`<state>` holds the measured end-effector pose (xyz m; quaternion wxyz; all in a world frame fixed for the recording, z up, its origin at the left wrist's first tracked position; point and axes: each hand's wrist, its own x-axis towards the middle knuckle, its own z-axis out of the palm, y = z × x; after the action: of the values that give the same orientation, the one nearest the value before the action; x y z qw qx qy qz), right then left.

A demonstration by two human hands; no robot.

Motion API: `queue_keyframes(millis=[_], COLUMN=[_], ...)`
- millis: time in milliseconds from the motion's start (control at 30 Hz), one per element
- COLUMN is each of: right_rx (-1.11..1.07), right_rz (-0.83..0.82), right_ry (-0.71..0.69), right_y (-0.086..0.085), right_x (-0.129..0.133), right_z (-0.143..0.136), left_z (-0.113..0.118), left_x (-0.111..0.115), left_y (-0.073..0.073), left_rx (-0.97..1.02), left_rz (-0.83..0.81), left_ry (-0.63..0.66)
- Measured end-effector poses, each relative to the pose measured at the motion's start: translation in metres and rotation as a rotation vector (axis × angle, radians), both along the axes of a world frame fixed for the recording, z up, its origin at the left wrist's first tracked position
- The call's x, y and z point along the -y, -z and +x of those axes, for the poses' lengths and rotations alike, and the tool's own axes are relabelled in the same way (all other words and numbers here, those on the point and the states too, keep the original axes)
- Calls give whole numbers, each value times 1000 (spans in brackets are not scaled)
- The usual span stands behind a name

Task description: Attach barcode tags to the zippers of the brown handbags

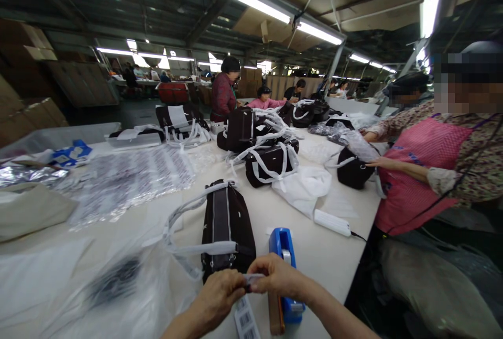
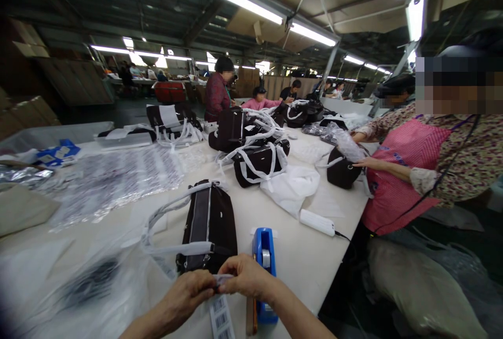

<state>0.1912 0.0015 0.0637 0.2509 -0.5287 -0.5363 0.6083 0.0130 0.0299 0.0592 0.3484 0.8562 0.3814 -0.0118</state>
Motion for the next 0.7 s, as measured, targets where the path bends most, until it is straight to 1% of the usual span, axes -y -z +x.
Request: queue_keyframes(millis=[67, 200, 267, 367, 467, 567, 633, 700], right_rx=[114, 460, 604, 827, 1000, 1039, 1051, 1069], right_rz=[64, 294, 397, 500, 553, 544, 532, 501], right_ry=[-13, -19, -62, -136, -180, -151, -98, -13], right_y=[1, 3, 5, 8, 9, 11, 13, 14], right_x=[-1, 0, 3, 7, 8, 3, -4, -14], right_z=[-1, -6, -9, -17, -26, -32, -25, -5], left_z=[0, -1, -2, -2, 1, 6, 7, 2], left_x=[0, 0, 1, 4, 5, 7, 8, 11], left_y=[-1, 3, 7, 11, 10, 6, 4, 5], left_rx=[10, -7, -26, -37, -43, -22, -7, 0], left_rz=[0, 47, 88, 135, 161, 156, 123, 58], left_ry=[7, 36, 52, 75, 83, 92, 112, 137])
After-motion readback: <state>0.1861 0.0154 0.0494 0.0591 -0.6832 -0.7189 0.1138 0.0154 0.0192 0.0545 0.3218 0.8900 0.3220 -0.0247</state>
